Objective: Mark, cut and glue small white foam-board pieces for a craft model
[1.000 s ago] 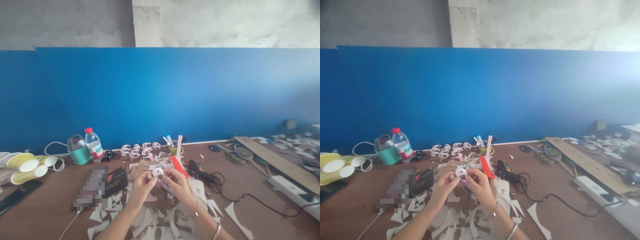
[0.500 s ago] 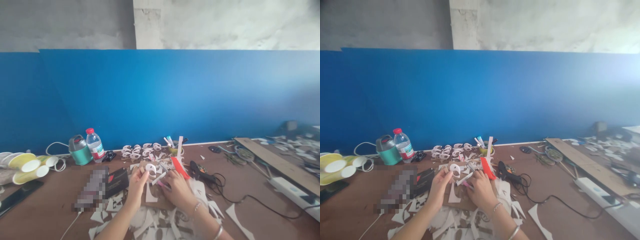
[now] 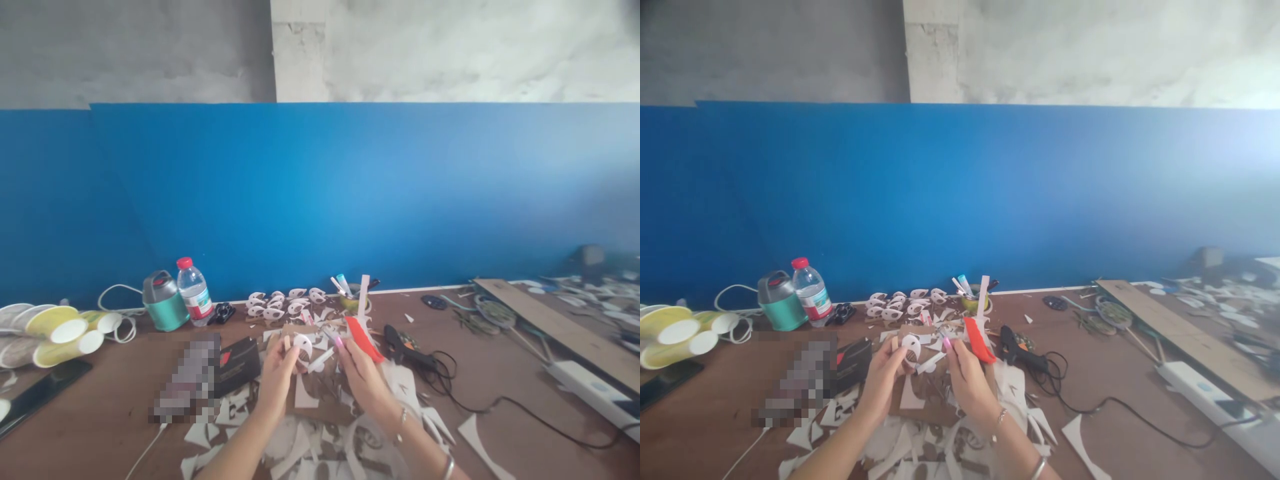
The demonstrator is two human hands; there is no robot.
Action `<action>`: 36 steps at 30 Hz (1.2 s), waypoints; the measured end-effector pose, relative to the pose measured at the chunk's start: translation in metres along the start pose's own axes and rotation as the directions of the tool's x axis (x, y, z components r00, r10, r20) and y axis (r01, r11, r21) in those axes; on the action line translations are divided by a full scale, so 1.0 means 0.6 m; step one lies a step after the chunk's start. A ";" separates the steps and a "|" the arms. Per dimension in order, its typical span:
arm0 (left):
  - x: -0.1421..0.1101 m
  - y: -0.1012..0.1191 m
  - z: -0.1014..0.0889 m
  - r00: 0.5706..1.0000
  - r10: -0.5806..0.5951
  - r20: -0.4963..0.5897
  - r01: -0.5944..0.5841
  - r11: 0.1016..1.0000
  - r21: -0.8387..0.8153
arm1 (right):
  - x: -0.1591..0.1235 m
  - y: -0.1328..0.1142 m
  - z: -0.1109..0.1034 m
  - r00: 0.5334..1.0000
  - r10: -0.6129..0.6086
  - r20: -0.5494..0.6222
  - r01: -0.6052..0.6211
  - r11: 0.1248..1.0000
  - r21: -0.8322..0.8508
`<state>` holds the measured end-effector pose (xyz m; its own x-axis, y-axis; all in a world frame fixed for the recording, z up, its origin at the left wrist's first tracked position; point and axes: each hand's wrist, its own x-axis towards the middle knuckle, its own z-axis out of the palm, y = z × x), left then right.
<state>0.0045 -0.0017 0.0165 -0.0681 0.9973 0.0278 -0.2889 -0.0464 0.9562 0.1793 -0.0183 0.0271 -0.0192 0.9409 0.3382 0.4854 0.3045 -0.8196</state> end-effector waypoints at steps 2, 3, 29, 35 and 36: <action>0.000 -0.001 0.000 1.000 -0.021 0.008 0.021 1.000 0.008 | -0.001 -0.009 -0.001 0.999 -0.032 -0.003 0.032 0.999 -0.006; -0.001 -0.002 -0.001 1.000 -0.021 0.013 0.021 1.000 0.017 | -0.002 -0.013 -0.001 0.999 -0.047 0.003 0.047 0.999 -0.017; -0.003 -0.001 -0.001 1.000 0.020 -0.003 -0.020 0.999 0.027 | 0.002 0.002 0.017 0.921 -0.214 0.326 0.361 0.787 -0.501; -0.005 -0.003 -0.002 1.000 -0.018 -0.022 0.018 0.999 0.026 | 0.003 0.002 0.019 0.948 -0.139 0.286 0.274 0.813 -0.514; -0.005 -0.003 -0.002 1.000 -0.016 -0.023 0.017 0.999 0.028 | 0.001 0.000 0.017 0.956 -0.139 0.259 0.261 0.805 -0.532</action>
<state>0.0041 -0.0045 0.0144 -0.0854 0.9963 0.0058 -0.2628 -0.0281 0.9644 0.1702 -0.0161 0.0226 -0.3124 0.8954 0.3171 0.8509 0.4122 -0.3257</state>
